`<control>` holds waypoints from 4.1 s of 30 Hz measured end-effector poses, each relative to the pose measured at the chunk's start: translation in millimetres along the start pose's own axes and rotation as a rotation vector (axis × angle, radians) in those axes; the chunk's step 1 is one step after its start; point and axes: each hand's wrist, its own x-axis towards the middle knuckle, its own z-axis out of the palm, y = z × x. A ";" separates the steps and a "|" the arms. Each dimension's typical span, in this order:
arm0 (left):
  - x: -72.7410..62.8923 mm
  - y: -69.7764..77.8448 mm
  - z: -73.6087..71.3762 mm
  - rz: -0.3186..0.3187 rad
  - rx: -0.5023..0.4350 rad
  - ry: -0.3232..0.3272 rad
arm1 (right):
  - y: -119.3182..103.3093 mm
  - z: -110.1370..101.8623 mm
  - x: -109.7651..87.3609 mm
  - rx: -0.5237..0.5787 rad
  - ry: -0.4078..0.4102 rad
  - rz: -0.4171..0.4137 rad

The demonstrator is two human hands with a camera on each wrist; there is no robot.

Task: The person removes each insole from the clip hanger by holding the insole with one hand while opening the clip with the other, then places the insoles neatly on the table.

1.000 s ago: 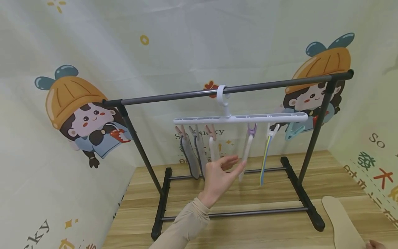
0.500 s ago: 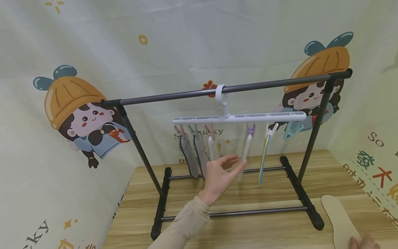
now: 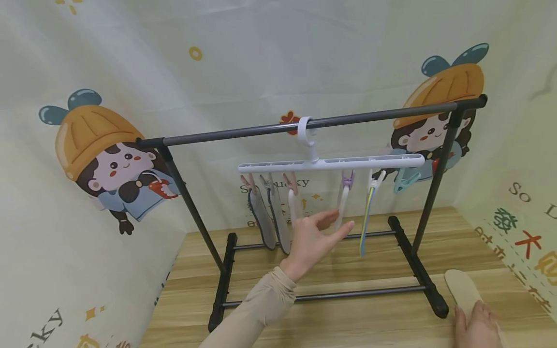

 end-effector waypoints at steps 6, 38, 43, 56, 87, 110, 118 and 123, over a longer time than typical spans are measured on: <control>8.6 7.3 -0.2 0.068 0.080 -0.036 | -33.5 3.4 -1.2 0.035 -0.003 -0.163; 39.9 21.3 17.7 0.242 0.252 -0.042 | -187.3 8.0 -3.0 0.155 0.124 -0.632; 46.1 26.7 17.3 0.238 0.257 -0.045 | -195.9 8.6 -3.2 0.161 0.118 -0.638; 64.4 36.3 21.5 0.091 0.242 -0.089 | -209.2 8.9 -1.9 0.127 0.145 -0.652; 81.7 43.2 34.1 0.166 0.318 0.086 | -210.4 27.1 -2.9 0.078 0.330 -0.753; 76.1 39.1 38.6 0.247 0.447 0.148 | -206.9 32.7 -9.7 0.064 0.379 -0.794; 76.6 37.8 38.5 0.307 0.510 0.141 | -206.5 33.6 -10.3 0.081 0.392 -0.779; 76.5 37.5 38.9 0.329 0.545 0.161 | -204.6 34.4 -10.2 0.113 0.359 -0.742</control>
